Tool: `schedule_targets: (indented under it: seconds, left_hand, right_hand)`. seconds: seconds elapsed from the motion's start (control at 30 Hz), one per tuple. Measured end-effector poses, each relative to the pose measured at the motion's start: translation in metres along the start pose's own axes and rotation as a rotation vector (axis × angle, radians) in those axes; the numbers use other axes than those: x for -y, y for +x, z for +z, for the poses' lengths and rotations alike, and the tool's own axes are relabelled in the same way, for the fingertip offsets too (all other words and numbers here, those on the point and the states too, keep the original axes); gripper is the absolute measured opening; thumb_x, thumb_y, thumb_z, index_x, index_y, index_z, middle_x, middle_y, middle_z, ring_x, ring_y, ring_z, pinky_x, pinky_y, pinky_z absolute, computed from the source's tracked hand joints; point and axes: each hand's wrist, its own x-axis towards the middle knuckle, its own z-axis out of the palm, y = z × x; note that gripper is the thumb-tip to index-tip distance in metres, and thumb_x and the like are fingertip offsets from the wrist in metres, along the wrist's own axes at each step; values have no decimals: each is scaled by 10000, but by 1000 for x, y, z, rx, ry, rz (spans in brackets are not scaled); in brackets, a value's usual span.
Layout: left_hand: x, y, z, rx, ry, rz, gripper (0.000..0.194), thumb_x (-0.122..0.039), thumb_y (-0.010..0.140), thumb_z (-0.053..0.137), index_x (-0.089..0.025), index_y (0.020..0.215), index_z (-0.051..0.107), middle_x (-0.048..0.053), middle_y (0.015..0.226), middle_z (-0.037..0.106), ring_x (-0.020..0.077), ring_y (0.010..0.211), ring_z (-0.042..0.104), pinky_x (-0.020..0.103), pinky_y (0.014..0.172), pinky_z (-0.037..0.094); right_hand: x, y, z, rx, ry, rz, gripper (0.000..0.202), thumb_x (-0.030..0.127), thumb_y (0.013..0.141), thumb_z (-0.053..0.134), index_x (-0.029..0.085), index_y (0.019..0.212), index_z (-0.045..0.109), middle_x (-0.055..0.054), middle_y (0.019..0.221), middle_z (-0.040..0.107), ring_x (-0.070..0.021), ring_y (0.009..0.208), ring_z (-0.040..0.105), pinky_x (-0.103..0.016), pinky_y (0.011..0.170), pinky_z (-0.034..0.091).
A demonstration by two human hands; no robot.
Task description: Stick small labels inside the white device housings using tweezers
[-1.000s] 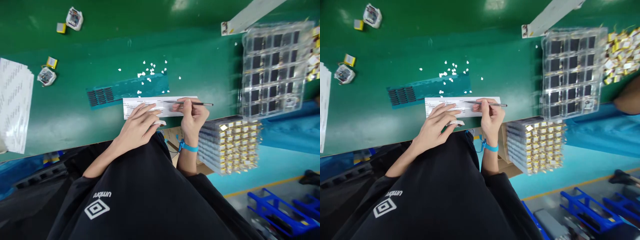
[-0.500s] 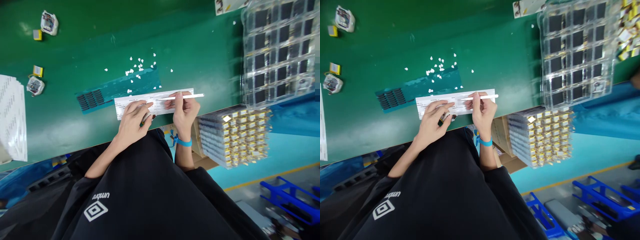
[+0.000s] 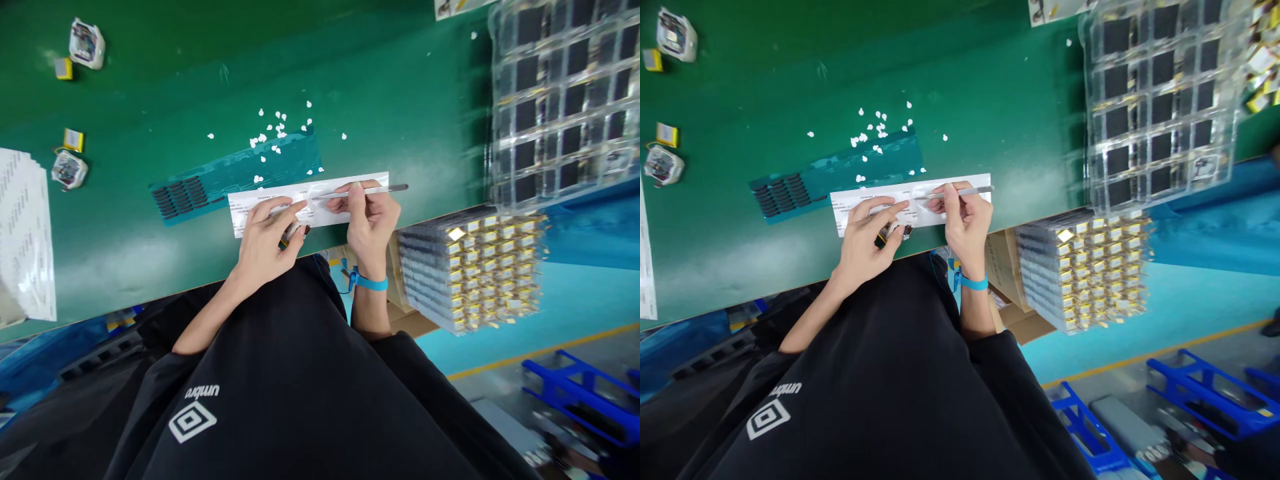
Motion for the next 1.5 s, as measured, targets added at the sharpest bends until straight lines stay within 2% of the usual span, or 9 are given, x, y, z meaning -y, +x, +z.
schedule_targets:
  seconds: [0.13, 0.23, 0.33, 0.53, 0.7, 0.83, 0.93, 1.13, 1.5]
  left_hand:
    - [2, 1, 1, -31, -24, 17, 351, -269, 1043, 592, -190, 1345, 753, 69, 911, 800, 310, 1322, 722, 510, 1155, 522]
    - [-1, 1, -6, -81, -120, 2, 249, -276, 1047, 638, -185, 1213, 798, 99, 1090, 841, 295, 1257, 767, 472, 1099, 593]
    - [-9, 1, -20, -127, -343, -137, 155, -324, 1049, 704, -222, 1067, 819, 58, 1080, 861, 223, 977, 840, 356, 891, 673]
    - [-16, 1, -40, -125, -741, -353, 356, -520, 1012, 796, -230, 1220, 794, 31, 940, 847, 198, 684, 838, 276, 620, 681]
    - [-13, -4, -44, -135, -836, -401, 437, -599, 963, 830, -276, 1254, 782, 29, 1087, 852, 230, 756, 864, 329, 708, 742]
    - [-15, -11, -49, -104, -978, -347, 348, -513, 1027, 790, -277, 1283, 778, 31, 1224, 844, 233, 837, 878, 356, 842, 758]
    - [-16, -15, -56, -73, -1053, -328, 299, -414, 1057, 774, -267, 1318, 767, 31, 1214, 853, 235, 911, 881, 343, 902, 750]
    - [-18, -20, -66, -16, -1026, -343, 416, -297, 997, 855, -225, 1385, 720, 56, 1172, 869, 253, 1027, 872, 295, 935, 736]
    - [-29, -22, -68, -80, -981, -386, 400, -250, 1010, 834, -215, 1393, 729, 55, 1172, 873, 255, 1000, 874, 307, 921, 744]
  right_hand:
    - [-8, 2, -5, -45, 32, 2, 457, 642, 1089, 597, 249, 924, 761, 11, 725, 700, -159, 644, 735, -324, 684, 674]
    - [-6, 2, -4, -107, 96, -12, 441, 627, 1077, 630, 237, 914, 756, 1, 805, 711, -149, 659, 745, -303, 656, 671]
    - [12, 1, 2, -175, 160, -60, 404, 597, 1064, 674, 234, 899, 740, 9, 832, 705, -132, 631, 739, -278, 608, 658]
    - [58, -7, 21, -188, 169, -76, 369, 632, 1083, 623, 288, 951, 644, 23, 738, 621, -174, 606, 735, -325, 575, 661]
    - [69, -14, 37, -94, 176, -132, 321, 554, 1110, 610, 276, 957, 653, 25, 770, 626, -161, 617, 748, -299, 566, 649]
    - [68, -17, 43, -105, 234, -220, 275, 471, 1125, 617, 257, 965, 683, 45, 783, 646, -123, 592, 742, -241, 557, 641]
    - [68, -17, 43, -85, 280, -235, 245, 448, 1119, 638, 269, 968, 713, 55, 763, 669, -124, 584, 748, -238, 565, 658]
    - [69, -19, 40, 106, 279, -252, 192, 356, 1131, 625, 260, 1027, 753, 47, 812, 791, -135, 672, 804, -226, 619, 681]
    - [69, -19, 39, 127, 265, -270, 159, 278, 1113, 646, 231, 1024, 769, 51, 917, 785, -121, 747, 836, -188, 643, 675]
